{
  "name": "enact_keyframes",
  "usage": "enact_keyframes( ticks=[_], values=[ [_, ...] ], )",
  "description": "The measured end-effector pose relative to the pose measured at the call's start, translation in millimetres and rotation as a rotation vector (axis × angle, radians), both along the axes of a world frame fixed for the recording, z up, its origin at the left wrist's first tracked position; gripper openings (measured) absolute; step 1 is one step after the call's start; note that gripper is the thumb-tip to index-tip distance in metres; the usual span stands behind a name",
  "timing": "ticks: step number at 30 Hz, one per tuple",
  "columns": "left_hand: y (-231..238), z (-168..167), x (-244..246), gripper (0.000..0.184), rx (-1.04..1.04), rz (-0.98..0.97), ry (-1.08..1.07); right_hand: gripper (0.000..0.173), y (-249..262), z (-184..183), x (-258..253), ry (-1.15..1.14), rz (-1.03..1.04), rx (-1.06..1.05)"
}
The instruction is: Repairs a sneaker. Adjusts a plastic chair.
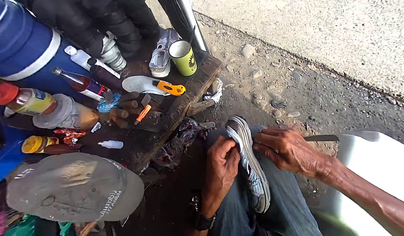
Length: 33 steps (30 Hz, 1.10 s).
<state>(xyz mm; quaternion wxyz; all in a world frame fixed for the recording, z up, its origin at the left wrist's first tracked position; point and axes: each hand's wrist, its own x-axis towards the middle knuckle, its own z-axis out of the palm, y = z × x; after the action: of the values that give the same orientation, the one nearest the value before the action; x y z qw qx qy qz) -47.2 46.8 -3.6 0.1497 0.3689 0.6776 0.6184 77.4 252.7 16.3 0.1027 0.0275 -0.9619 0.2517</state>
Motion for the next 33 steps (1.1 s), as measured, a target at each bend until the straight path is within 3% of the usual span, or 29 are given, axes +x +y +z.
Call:
enact_keyframes(
  ticks=[9, 13, 16, 19, 22, 27, 30, 33],
  values=[
    [-1, -2, -6, 0.011, -0.039, -0.068, 0.158, 0.035, -2, -11, -9, 0.133, -0.073, 0.02],
    [-7, -3, -8, 0.011, -0.037, -0.106, 0.12, 0.034, -7, -8, -7, 0.107, -0.128, 0.025],
    [-6, 3, -7, 0.013, -0.168, -0.048, 0.075, 0.034, -11, -1, -13, 0.039, -0.18, 0.048],
    [-4, 5, -10, 0.013, -0.252, -0.03, 0.101, 0.031, -18, 8, -19, -0.043, -0.196, 0.163],
    [-4, -1, -8, 0.013, -0.197, -0.029, 0.08, 0.018, -34, 19, -21, -0.131, -0.2, 0.298],
    [-7, -11, -9, 0.012, -0.099, -0.077, -0.011, 0.015, -45, 7, -20, 0.035, -0.181, 0.491],
    [-4, -5, -18, 0.013, -0.119, -0.134, 0.014, 0.026, -19, -3, -19, 0.133, -0.095, 0.432],
    [-6, 3, -15, 0.013, -0.147, -0.154, 0.026, 0.037, -17, 7, -10, 0.021, -0.087, 0.345]
  ],
)
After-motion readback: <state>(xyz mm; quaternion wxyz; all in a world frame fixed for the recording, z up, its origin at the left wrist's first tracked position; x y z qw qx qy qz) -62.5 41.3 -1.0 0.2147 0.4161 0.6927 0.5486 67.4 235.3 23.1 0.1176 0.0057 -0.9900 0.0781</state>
